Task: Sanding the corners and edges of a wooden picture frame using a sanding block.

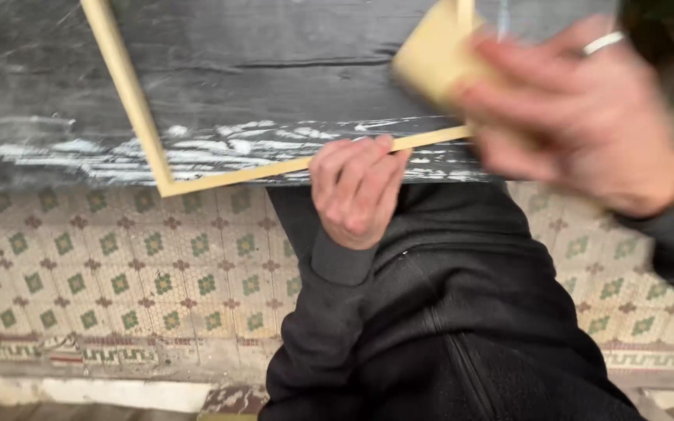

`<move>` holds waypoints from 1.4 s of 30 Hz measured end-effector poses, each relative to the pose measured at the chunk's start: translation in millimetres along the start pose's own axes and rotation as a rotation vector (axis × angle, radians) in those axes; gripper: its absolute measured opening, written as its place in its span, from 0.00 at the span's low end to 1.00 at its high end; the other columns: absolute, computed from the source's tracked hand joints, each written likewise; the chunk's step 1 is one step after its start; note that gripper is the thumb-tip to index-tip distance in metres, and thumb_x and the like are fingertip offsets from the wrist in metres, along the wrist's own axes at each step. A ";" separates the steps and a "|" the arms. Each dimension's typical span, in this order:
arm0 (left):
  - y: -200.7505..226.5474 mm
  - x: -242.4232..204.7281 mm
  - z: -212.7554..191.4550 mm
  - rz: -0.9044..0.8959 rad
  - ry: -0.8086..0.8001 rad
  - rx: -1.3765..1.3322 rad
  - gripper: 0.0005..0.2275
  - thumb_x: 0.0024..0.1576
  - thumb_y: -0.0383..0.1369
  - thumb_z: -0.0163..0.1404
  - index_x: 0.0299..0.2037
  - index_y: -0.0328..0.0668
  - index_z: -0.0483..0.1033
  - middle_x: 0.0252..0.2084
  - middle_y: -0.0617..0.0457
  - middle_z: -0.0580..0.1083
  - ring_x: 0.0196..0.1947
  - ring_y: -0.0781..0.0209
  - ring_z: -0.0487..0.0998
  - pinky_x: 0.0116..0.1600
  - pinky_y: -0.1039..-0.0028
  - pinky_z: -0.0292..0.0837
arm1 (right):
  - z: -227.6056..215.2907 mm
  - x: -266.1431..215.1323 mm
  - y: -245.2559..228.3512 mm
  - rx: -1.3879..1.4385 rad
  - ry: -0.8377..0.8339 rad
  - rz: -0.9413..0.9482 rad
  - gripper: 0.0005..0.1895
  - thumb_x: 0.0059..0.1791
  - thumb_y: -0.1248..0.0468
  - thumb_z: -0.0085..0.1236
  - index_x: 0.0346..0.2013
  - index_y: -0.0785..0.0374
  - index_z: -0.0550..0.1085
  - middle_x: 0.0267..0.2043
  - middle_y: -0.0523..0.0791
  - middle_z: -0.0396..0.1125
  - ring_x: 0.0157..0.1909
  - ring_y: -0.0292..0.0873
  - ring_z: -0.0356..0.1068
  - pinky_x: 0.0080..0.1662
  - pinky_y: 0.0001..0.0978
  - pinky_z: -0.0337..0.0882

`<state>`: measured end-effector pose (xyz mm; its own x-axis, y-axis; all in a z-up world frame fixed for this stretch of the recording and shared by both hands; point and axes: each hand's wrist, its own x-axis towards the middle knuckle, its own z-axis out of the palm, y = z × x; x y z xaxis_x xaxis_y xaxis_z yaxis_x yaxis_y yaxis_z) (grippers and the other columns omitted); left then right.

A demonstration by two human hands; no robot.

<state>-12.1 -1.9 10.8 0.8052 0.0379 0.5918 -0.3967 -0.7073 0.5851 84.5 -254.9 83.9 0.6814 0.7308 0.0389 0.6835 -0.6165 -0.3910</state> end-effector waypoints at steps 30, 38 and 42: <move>-7.6 8.7 7.8 0.007 0.000 0.030 0.11 0.51 0.23 0.70 0.39 0.36 0.81 0.45 0.53 0.78 0.49 0.56 0.76 0.57 0.61 0.73 | 2.1 3.4 -6.5 -0.066 0.068 -0.132 0.28 0.44 0.56 0.67 0.60 0.49 0.76 0.68 0.44 0.67 0.40 0.44 0.71 0.37 0.31 0.71; -2.5 16.8 -0.5 0.013 -0.017 0.007 0.11 0.50 0.23 0.69 0.38 0.37 0.80 0.46 0.52 0.78 0.49 0.55 0.76 0.58 0.60 0.73 | 4.2 13.3 -10.8 -0.029 0.135 -0.150 0.29 0.45 0.51 0.67 0.61 0.47 0.76 0.67 0.41 0.66 0.38 0.44 0.69 0.42 0.36 0.72; -9.8 16.1 2.0 0.022 0.047 0.055 0.12 0.50 0.22 0.69 0.39 0.35 0.80 0.45 0.52 0.78 0.47 0.56 0.76 0.58 0.60 0.74 | -7.1 11.1 5.9 0.006 -0.061 -0.125 0.29 0.40 0.54 0.69 0.57 0.43 0.77 0.64 0.38 0.69 0.28 0.43 0.64 0.33 0.35 0.70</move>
<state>5.6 4.2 13.4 0.7747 0.0545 0.6300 -0.3881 -0.7457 0.5416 98.0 -252.5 88.5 0.5740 0.8182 0.0315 0.7600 -0.5180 -0.3925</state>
